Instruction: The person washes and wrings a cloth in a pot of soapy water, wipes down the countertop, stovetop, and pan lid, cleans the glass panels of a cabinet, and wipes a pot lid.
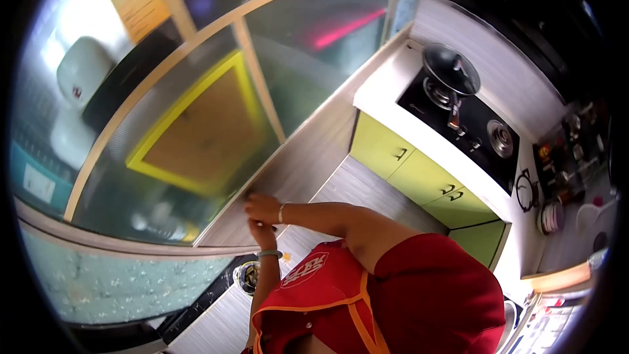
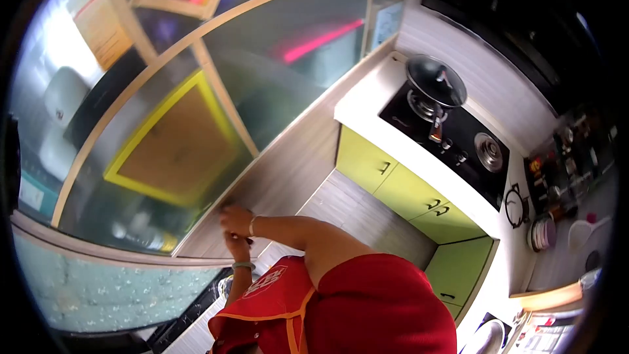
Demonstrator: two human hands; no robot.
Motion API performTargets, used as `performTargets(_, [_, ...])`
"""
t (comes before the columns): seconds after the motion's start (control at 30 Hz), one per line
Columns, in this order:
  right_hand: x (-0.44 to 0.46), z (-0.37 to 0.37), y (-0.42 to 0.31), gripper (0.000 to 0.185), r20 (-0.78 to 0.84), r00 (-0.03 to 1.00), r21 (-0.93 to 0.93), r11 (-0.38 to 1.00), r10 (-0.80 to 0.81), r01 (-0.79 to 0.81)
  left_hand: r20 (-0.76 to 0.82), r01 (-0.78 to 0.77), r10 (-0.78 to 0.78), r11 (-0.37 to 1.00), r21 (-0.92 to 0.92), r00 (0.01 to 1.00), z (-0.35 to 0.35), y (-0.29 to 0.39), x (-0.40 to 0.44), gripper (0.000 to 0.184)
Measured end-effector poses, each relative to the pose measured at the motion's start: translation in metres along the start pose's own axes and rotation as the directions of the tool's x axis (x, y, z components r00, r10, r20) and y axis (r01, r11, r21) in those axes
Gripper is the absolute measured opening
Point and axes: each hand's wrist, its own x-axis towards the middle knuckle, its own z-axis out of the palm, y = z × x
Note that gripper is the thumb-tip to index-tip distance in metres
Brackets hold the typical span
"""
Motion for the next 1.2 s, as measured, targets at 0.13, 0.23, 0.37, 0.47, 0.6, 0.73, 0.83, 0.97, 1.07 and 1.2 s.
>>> performTargets(0.13, [-0.117,-0.042,0.063,0.013,-0.047,0.952,0.034,0.953,0.303,-0.301,0.366,-0.491,0.37,0.805,0.333,0.854,0.095,0.004,-0.027,0.027])
performTargets(0.23, [-0.208,-0.07,0.079,0.023,0.001,0.736,0.131,0.73,0.677,-0.671,0.654,-0.464,0.182,0.837,0.288,0.734,0.159,0.014,-0.053,0.029])
performTargets(0.37, [-0.311,-0.116,0.074,0.028,0.106,0.36,0.166,0.34,0.927,-0.926,0.861,-0.666,0.224,0.727,0.164,0.456,0.237,0.032,-0.099,0.029])
performTargets(0.47, [-0.39,-0.143,0.052,0.038,0.144,0.08,0.276,0.038,0.986,-0.96,0.951,-0.683,0.128,0.723,0.104,0.281,0.299,0.029,-0.138,0.026])
performTargets(0.6, [-0.478,-0.151,0.017,0.057,0.221,-0.119,0.447,-0.209,0.968,-0.87,0.999,-0.61,-0.027,0.791,0.045,0.038,0.361,-0.005,-0.182,0.025])
performTargets(0.73, [-0.502,-0.184,-0.049,0.069,0.393,-0.287,0.682,-0.486,0.874,-0.546,0.961,-0.646,-0.216,0.761,0.057,-0.17,0.386,-0.002,-0.228,0.026])
performTargets(0.83, [-0.513,-0.153,-0.069,0.066,0.153,-0.32,0.773,-0.315,0.935,-0.551,0.916,-0.623,-0.155,0.773,-0.12,-0.37,0.405,-0.015,-0.245,0.024])
performTargets(0.97, [-0.516,-0.165,-0.094,0.063,0.214,-0.384,0.91,-0.327,0.898,-0.256,0.788,-0.601,-0.24,0.775,-0.196,-0.567,0.42,-0.016,-0.263,0.022])
performTargets(1.07, [-0.522,-0.153,-0.102,0.06,0.084,-0.486,0.882,-0.292,0.87,-0.37,0.736,-0.612,-0.301,0.768,-0.19,-0.606,0.434,-0.015,-0.273,0.026])
performTargets(1.2, [-0.53,-0.149,-0.099,0.05,0.126,-0.558,0.898,-0.333,0.82,-0.287,0.694,-0.55,-0.291,0.816,-0.18,-0.658,0.456,-0.022,-0.279,0.028])
